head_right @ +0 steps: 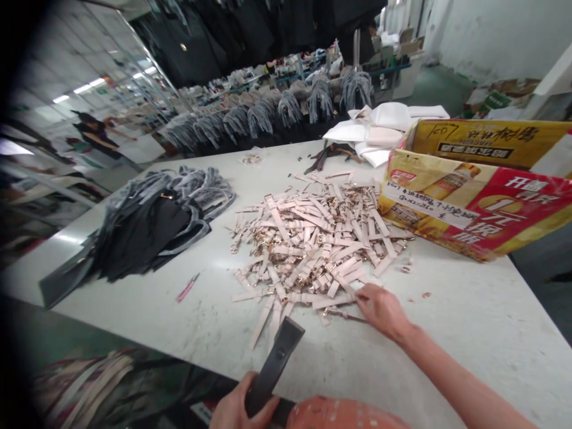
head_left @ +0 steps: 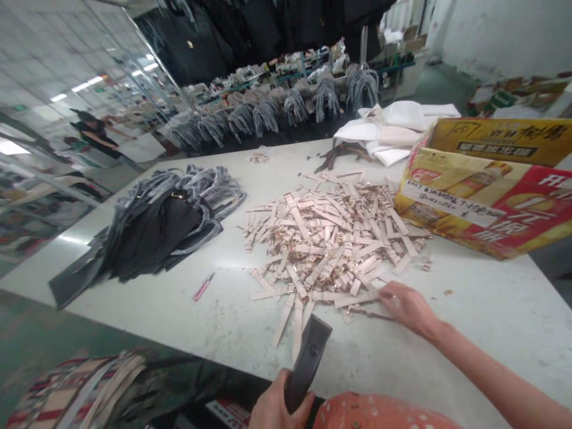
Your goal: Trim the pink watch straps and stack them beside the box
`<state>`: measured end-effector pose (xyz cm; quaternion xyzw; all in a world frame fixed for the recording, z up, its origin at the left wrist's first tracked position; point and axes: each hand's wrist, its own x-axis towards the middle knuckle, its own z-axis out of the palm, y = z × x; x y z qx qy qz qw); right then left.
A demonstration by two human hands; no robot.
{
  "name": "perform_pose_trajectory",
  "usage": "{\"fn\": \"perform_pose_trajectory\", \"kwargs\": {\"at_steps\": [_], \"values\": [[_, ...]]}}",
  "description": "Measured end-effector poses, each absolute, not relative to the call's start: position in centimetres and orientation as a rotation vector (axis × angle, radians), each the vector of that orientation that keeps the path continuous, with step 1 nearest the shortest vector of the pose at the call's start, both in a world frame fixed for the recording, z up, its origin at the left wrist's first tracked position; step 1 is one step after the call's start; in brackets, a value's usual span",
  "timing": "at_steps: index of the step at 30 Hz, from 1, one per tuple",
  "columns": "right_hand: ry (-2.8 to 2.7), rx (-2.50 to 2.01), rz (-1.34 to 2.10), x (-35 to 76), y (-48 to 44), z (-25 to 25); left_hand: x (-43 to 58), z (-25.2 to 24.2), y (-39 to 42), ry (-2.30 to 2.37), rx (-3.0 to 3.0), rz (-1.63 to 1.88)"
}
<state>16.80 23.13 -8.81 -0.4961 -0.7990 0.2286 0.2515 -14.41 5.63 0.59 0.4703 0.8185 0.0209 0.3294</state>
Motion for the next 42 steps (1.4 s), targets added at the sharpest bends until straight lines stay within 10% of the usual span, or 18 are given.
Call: {"fn": "perform_pose_trajectory", "kwargs": {"at_steps": [16,42], "values": [[-2.123,-1.458,1.408,14.2,16.5,-7.3,-11.3,2.6,5.9,1.983,1.361,-0.080],[-2.325,-1.276,0.841,15.2,12.1,-9.5,-9.2,2.4,9.1,1.748,1.565,-0.280]]}}
